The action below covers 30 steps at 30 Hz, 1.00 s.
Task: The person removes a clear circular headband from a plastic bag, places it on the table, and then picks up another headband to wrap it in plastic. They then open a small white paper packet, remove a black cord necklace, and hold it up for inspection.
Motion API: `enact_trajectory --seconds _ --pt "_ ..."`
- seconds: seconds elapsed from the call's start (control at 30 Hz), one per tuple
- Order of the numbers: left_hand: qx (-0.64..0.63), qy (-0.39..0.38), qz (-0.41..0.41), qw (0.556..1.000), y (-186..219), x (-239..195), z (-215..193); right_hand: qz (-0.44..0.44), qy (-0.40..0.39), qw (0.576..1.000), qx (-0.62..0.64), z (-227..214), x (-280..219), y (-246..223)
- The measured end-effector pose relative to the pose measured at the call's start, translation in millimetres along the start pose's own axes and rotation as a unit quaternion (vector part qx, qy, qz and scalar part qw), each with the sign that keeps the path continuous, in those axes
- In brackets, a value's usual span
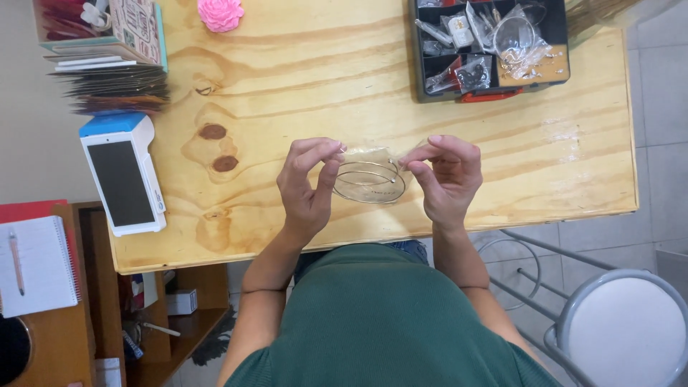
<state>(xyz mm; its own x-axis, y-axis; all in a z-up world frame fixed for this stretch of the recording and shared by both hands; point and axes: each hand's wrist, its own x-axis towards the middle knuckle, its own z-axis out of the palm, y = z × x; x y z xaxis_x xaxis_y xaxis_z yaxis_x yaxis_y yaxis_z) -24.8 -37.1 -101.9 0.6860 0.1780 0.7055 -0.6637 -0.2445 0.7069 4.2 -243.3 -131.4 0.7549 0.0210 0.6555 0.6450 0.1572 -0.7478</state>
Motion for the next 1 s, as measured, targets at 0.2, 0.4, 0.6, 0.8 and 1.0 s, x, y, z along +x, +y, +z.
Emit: enact_trajectory --seconds 0.2,0.4,0.6,0.8,1.0 --pt "-0.012 -0.014 -0.001 1.0 -2 -2 -2 -0.007 -0.024 1.0 0.005 -3 -1 -3" --pt "-0.027 0.007 -0.008 1.0 -3 -1 -1 -0.012 -0.055 0.998 0.042 -4 -3 4" --pt "0.015 -0.079 -0.132 0.988 -6 -2 -7 0.191 0.032 0.981 0.012 -15 -9 18" --pt "-0.081 -0.061 -0.205 0.974 -23 -5 -10 0.17 -0.003 0.985 -0.019 -24 2 31" --pt "-0.042 -0.021 -0.176 0.983 -18 1 -8 0.114 -0.123 0.986 0.018 -20 13 31"
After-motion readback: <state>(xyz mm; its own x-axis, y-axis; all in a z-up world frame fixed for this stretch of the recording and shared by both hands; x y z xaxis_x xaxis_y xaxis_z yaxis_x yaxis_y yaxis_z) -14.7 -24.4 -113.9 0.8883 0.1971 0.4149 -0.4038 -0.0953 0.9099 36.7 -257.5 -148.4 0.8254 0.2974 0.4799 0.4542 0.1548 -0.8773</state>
